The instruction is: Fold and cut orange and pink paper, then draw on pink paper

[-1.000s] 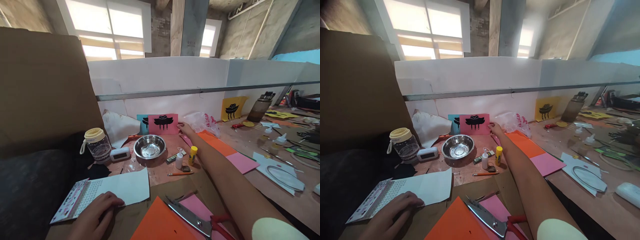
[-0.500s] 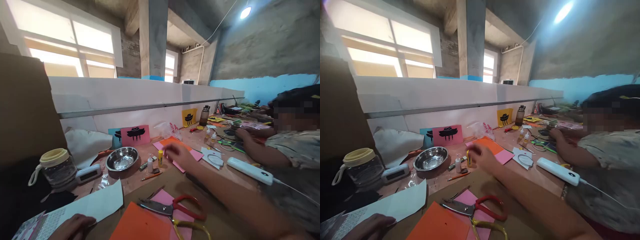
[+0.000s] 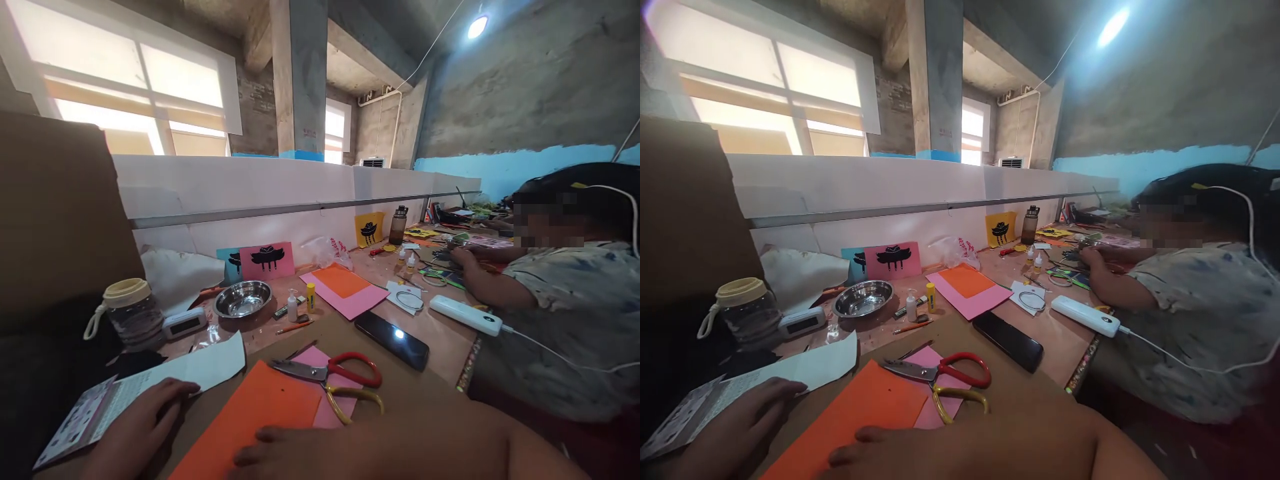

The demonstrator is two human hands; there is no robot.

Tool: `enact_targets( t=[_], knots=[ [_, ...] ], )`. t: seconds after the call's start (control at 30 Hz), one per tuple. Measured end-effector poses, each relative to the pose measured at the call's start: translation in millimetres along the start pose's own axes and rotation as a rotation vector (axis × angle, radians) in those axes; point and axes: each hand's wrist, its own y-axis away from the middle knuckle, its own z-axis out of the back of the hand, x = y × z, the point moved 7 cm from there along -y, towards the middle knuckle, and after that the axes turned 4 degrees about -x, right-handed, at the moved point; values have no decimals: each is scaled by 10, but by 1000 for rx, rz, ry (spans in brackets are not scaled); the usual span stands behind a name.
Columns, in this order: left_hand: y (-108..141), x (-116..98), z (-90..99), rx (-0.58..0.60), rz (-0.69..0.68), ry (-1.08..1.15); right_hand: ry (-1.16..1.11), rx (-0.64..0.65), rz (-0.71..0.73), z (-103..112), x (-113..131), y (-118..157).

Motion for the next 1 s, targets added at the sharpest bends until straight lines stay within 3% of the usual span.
enact_targets(
  t=[0.13, 0.27, 0.4, 0.5, 0.7, 0.87, 0.93, 1.0],
  knots=[
    [-31, -57, -20, 51, -15, -1, 4, -7, -20, 278, 81, 11],
    [-48, -183, 63, 87, 23, -25, -119, 31, -58, 400, 137, 6],
    [-34, -451, 198, 113, 75, -95, -409, 33, -208, 434, 120, 27],
    [14, -707, 187, 168, 49, -131, -603, 74, -309, 410, 76, 71],
    [142, -953, 117, 218, 29, -179, -684, 115, -355, 359, 53, 84],
    [211, -1090, 104, 260, -7, -173, -517, 13, -339, 411, 0, 124],
    [273, -1244, 83, 273, -44, -232, -410, -109, -398, 539, -167, 230],
    [359, -1418, 39, 297, -60, -298, -308, -248, -553, 700, -449, 421]
  ],
)
